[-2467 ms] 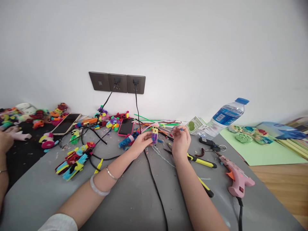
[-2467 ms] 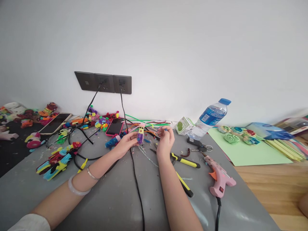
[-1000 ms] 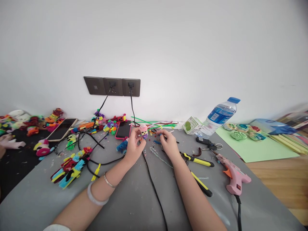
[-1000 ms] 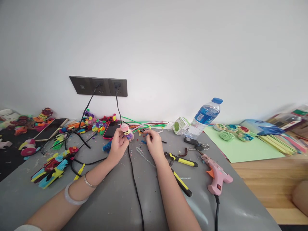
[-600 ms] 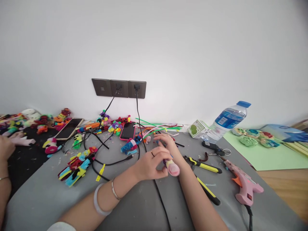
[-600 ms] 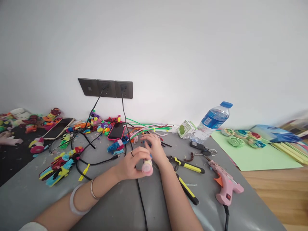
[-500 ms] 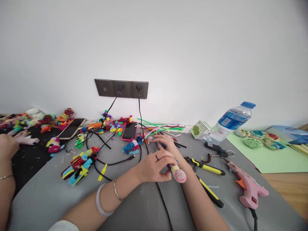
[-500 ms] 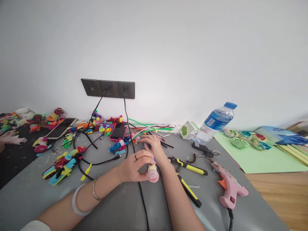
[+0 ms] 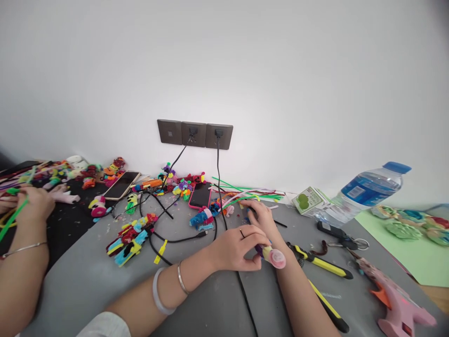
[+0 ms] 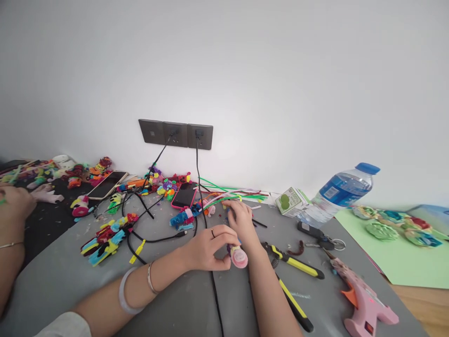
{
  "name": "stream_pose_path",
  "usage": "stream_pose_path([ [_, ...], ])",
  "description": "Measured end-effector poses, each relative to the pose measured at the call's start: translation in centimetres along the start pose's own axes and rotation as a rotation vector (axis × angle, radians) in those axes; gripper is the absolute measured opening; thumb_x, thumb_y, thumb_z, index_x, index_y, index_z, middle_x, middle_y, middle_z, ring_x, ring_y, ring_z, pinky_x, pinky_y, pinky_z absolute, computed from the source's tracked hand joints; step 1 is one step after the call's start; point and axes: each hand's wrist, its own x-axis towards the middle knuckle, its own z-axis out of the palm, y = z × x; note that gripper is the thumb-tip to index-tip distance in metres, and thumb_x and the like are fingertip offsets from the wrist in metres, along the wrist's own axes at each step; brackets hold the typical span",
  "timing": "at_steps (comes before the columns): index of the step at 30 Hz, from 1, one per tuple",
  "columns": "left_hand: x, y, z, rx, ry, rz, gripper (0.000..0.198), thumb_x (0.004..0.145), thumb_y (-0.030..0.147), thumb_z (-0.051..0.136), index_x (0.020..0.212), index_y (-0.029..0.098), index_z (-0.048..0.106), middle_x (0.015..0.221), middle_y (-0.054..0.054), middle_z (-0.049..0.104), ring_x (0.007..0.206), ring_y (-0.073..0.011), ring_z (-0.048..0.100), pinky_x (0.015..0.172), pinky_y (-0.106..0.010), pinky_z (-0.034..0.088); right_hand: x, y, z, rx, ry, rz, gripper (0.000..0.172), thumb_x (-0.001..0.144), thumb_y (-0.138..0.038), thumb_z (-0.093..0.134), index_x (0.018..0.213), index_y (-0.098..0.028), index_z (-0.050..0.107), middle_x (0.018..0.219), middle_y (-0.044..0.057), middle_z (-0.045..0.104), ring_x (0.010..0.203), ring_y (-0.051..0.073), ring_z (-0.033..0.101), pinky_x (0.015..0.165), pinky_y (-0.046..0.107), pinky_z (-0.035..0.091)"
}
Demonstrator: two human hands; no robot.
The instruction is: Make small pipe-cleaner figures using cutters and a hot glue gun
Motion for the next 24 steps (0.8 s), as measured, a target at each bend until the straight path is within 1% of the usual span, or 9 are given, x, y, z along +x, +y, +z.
stream_pose_path([
  [2,0.0,0.0,0.1,-0.013,-0.010,-0.009,0.037,0.072,0.013,0.053,0.108,0.017,0.051,0.101,-0.009,0.065,0.097,-0.0195,0.065,0.088,-0.031,0.056,0.1,0.0,0.2,0.002,-0.046,-0.032,0.035,0.082,-0.017,0.041,0.105,-0.023,0.067,0.112,0.007,0.072,0.110,0.027,0.061,0.095,0.048,0.039],
  [4,0.1,0.1,0.0,-0.024,-0.018,-0.025,0.037,0.071,0.013,0.052,0.108,0.017,0.052,0.100,-0.009,0.065,0.096,-0.0192,0.066,0.087,-0.030,0.056,0.0,0.1,0.4,-0.013,-0.060,-0.032,0.035,0.082,-0.018,0.041,0.105,-0.023,0.067,0.114,0.007,0.071,0.112,0.027,0.060,0.096,0.048,0.039],
  [9,0.1,-0.1,0.0,-0.071,-0.043,-0.103,0.038,0.071,0.013,0.053,0.109,0.016,0.052,0.101,-0.011,0.064,0.100,-0.0207,0.063,0.089,-0.031,0.053,-0.5,1.3,0.6,-0.118,0.014,0.121,0.041,0.082,-0.018,0.039,0.111,-0.023,0.066,0.121,0.008,0.068,0.113,0.030,0.058,0.094,0.050,0.040],
  [13,0.2,-0.3,0.0,-0.117,-0.073,-0.206,0.037,0.072,0.012,0.053,0.108,0.017,0.051,0.102,-0.010,0.063,0.100,-0.0209,0.061,0.090,-0.032,0.052,-0.8,1.9,0.4,-0.214,0.006,0.222,0.043,0.079,-0.018,0.043,0.114,-0.024,0.067,0.127,0.010,0.064,0.117,0.033,0.055,0.091,0.051,0.042],
  [16,0.2,-0.2,0.0,-0.118,-0.079,-0.242,0.035,0.071,0.013,0.053,0.106,0.017,0.052,0.101,-0.009,0.063,0.098,-0.0204,0.061,0.088,-0.031,0.051,-0.8,1.4,-0.2,-0.230,-0.006,0.281,0.041,0.077,-0.016,0.045,0.109,-0.026,0.070,0.122,0.007,0.067,0.112,0.033,0.058,0.088,0.050,0.043],
  [18,0.2,-0.1,-0.1,-0.106,-0.093,-0.239,0.033,0.072,0.013,0.053,0.105,0.017,0.053,0.100,-0.009,0.064,0.095,-0.0196,0.061,0.086,-0.030,0.052,-0.8,0.9,-0.7,-0.192,0.008,0.311,0.040,0.075,-0.014,0.045,0.101,-0.027,0.072,0.111,0.005,0.072,0.104,0.030,0.060,0.088,0.050,0.043],
  [20,0.2,0.0,-0.2,-0.097,-0.113,-0.224,0.032,0.072,0.014,0.052,0.104,0.016,0.053,0.099,-0.009,0.063,0.092,-0.0189,0.061,0.083,-0.029,0.052,-0.7,0.4,-1.2,-0.096,0.055,0.324,0.038,0.073,-0.013,0.044,0.094,-0.027,0.072,0.101,0.003,0.074,0.097,0.027,0.063,0.088,0.047,0.044],
  [22,0.3,0.1,-0.2,-0.092,-0.134,-0.205,0.032,0.073,0.014,0.051,0.105,0.015,0.053,0.098,-0.009,0.063,0.090,-0.0185,0.060,0.081,-0.028,0.052,-0.6,0.1,-1.6,0.045,0.119,0.322,0.035,0.073,-0.014,0.043,0.091,-0.024,0.072,0.097,0.004,0.075,0.090,0.023,0.065,0.087,0.042,0.047],
  [24,0.3,0.2,-0.3,-0.091,-0.153,-0.191,0.032,0.074,0.013,0.051,0.105,0.014,0.053,0.098,-0.009,0.063,0.090,-0.0183,0.060,0.080,-0.028,0.052,-0.5,-0.1,-2.0,0.179,0.204,0.338,0.032,0.074,-0.019,0.045,0.091,-0.021,0.072,0.095,0.007,0.075,0.085,0.023,0.066,0.081,0.038,0.049],
])
